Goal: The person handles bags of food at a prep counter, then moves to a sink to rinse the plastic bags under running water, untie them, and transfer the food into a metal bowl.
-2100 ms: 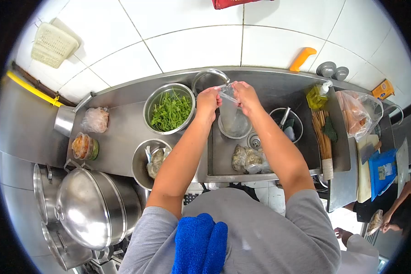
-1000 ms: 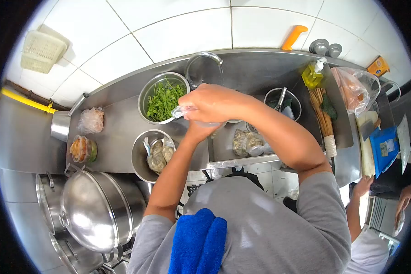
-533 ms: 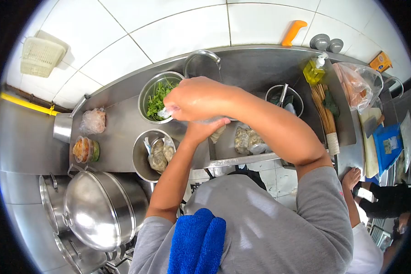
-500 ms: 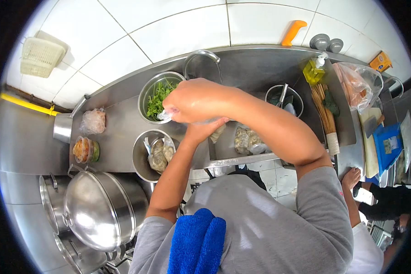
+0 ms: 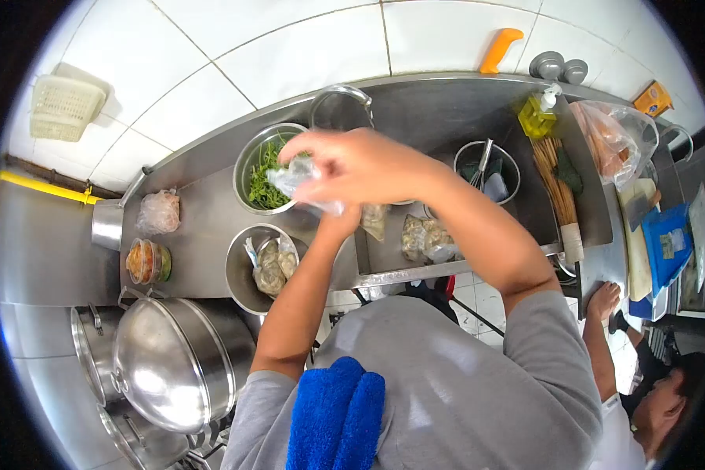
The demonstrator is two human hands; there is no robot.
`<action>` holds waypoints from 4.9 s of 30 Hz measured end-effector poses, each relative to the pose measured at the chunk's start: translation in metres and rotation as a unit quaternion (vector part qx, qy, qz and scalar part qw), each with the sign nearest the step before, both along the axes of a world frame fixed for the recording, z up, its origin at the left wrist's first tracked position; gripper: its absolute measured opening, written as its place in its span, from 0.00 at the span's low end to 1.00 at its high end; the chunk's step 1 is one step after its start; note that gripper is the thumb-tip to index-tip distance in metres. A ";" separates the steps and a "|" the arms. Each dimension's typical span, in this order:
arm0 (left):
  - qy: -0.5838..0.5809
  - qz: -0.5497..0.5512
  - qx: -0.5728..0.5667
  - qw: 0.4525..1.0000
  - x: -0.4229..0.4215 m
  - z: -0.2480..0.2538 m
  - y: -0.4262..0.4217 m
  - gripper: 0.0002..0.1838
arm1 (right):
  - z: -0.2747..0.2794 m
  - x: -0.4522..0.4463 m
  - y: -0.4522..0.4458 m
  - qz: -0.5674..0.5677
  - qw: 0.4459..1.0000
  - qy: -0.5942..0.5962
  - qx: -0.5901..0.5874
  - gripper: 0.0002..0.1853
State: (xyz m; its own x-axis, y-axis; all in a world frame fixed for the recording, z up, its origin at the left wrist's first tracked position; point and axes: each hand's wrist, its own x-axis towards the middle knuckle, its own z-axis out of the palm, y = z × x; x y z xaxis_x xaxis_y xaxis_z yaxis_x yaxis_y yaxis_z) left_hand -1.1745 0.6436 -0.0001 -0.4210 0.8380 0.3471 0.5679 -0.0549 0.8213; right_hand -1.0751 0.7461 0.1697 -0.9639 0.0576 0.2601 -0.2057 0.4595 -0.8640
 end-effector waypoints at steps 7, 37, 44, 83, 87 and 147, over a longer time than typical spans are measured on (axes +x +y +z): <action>-0.342 0.012 0.081 0.936 0.011 0.031 0.025 0.19 | -0.177 0.052 0.021 -0.213 0.930 0.095 -0.285 0.35; 0.238 -0.111 -0.134 0.956 -0.012 0.033 0.028 0.16 | -0.204 0.045 0.013 0.009 0.640 -0.114 -0.760 0.34; -0.456 0.098 -0.137 0.874 0.011 0.023 0.042 0.20 | -0.191 0.077 0.009 -0.225 0.970 0.041 -0.080 0.62; 0.155 -0.045 -0.087 0.983 0.032 0.018 0.026 0.17 | -0.216 0.074 0.016 -0.043 0.605 -0.231 -0.761 0.30; -0.129 0.082 -0.179 0.972 0.019 -0.004 0.027 0.18 | -0.246 0.088 0.017 -0.108 0.766 -0.168 -0.611 0.34; 0.196 -0.118 -0.138 0.964 0.009 -0.009 0.014 0.10 | -0.173 0.055 0.115 0.004 0.936 -0.351 0.023 0.22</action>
